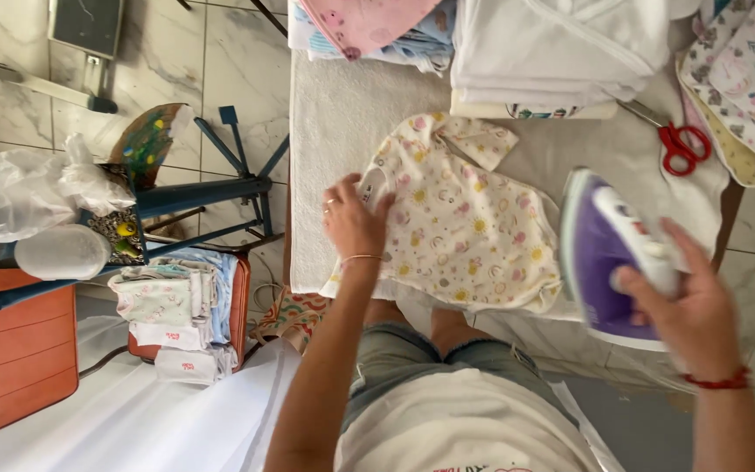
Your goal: Ironing and folding baby clothes on a work table
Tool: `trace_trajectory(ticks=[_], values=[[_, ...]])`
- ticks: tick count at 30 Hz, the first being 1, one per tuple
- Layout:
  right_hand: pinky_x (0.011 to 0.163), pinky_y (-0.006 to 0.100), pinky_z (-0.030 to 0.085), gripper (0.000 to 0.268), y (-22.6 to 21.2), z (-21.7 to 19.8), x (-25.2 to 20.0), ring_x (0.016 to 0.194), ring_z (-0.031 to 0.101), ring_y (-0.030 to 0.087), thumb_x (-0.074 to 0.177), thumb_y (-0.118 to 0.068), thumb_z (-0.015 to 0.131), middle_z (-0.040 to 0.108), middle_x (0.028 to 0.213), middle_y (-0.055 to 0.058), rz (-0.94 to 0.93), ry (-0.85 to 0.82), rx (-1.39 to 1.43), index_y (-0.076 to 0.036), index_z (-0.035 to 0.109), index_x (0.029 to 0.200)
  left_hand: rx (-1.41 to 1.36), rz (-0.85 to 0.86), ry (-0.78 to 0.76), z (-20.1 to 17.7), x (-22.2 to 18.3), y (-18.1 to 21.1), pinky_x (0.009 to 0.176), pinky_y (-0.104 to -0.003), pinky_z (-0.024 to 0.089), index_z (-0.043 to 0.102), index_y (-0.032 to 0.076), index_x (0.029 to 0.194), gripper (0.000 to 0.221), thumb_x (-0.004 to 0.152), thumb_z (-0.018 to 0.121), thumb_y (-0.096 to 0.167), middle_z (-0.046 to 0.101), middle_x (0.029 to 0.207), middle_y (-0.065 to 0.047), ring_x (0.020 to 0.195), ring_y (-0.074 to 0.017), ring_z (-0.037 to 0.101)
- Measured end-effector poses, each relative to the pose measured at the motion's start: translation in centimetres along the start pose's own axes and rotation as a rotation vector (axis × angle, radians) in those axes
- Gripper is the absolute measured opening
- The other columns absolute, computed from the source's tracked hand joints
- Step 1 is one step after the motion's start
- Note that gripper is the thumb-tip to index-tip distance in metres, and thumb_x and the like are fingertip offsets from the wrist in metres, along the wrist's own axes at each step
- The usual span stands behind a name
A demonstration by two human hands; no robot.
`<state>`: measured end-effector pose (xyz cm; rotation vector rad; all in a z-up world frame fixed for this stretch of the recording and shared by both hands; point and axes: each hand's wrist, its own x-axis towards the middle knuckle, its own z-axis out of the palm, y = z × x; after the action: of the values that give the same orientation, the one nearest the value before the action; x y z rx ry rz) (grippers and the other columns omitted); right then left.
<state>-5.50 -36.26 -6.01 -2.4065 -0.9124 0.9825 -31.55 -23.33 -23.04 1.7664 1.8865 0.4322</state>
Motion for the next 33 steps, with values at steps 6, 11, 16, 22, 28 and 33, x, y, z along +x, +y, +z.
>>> trace_trajectory(ticks=[6,11,16,22,28,33], values=[[0.041,0.033,0.053,0.052,-0.4,8.8,0.0,0.063,0.061,0.025,0.069,-0.019,0.064,0.058,0.107,0.014,-0.336,-0.057,-0.121,-0.018,0.05,0.119,0.111,-0.16,-0.182,-0.1,-0.1,-4.5,0.066,-0.04,0.042,0.049,0.021,0.088,0.039,0.067,0.065,0.05,0.058,0.079,-0.002,0.075,-0.0249,0.058],[0.063,0.036,0.053,0.048,0.7,11.6,0.6,0.078,0.062,0.024,0.068,-0.029,0.068,0.064,0.093,0.007,-0.445,0.037,-0.332,-0.029,0.058,0.115,0.183,-0.179,-0.059,0.6,1.5,-5.5,0.077,-0.041,0.04,0.057,0.028,0.079,0.032,0.07,0.058,0.058,0.056,0.076,0.003,0.08,-0.0234,0.056],[0.037,0.027,0.044,0.048,-2.1,10.3,-0.1,0.04,0.051,0.02,0.078,-0.021,0.064,0.06,0.076,0.019,0.029,0.081,0.026,-0.013,0.051,0.123,-0.061,-0.184,-0.227,2.7,5.3,-1.2,0.076,-0.043,0.043,0.054,0.023,0.089,0.056,0.07,0.039,0.073,0.063,0.083,-0.002,0.083,-0.0267,0.061],[0.053,0.047,0.048,0.05,-1.6,12.8,-1.7,0.073,0.06,0.039,0.069,-0.019,0.069,0.06,0.089,0.026,-0.119,-0.048,-0.048,-0.014,0.056,0.117,-0.205,-0.223,-0.296,3.3,9.4,3.5,0.082,-0.042,0.044,0.054,0.022,0.092,0.03,0.074,0.057,0.046,0.064,0.09,-0.007,0.093,-0.0309,0.06],[0.049,0.034,0.053,0.045,1.5,12.8,-0.8,0.06,0.064,0.025,0.068,-0.024,0.069,0.065,0.079,0.013,-0.415,0.001,-0.313,-0.022,0.059,0.112,-0.231,-0.201,-0.32,4.3,10.5,1.4,0.086,-0.04,0.042,0.055,0.03,0.091,0.021,0.075,0.057,0.044,0.063,0.097,0.005,0.099,-0.024,0.057],[0.035,0.028,0.043,0.045,-1.3,10.9,-0.7,0.04,0.052,0.024,0.079,-0.015,0.063,0.059,0.076,0.025,-0.02,0.09,-0.007,-0.009,0.052,0.122,-0.456,-0.194,-0.338,4.4,10.5,0.6,0.084,-0.034,0.043,0.059,0.031,0.09,0.018,0.077,0.056,0.042,0.064,0.092,0.009,0.096,-0.0172,0.059]])
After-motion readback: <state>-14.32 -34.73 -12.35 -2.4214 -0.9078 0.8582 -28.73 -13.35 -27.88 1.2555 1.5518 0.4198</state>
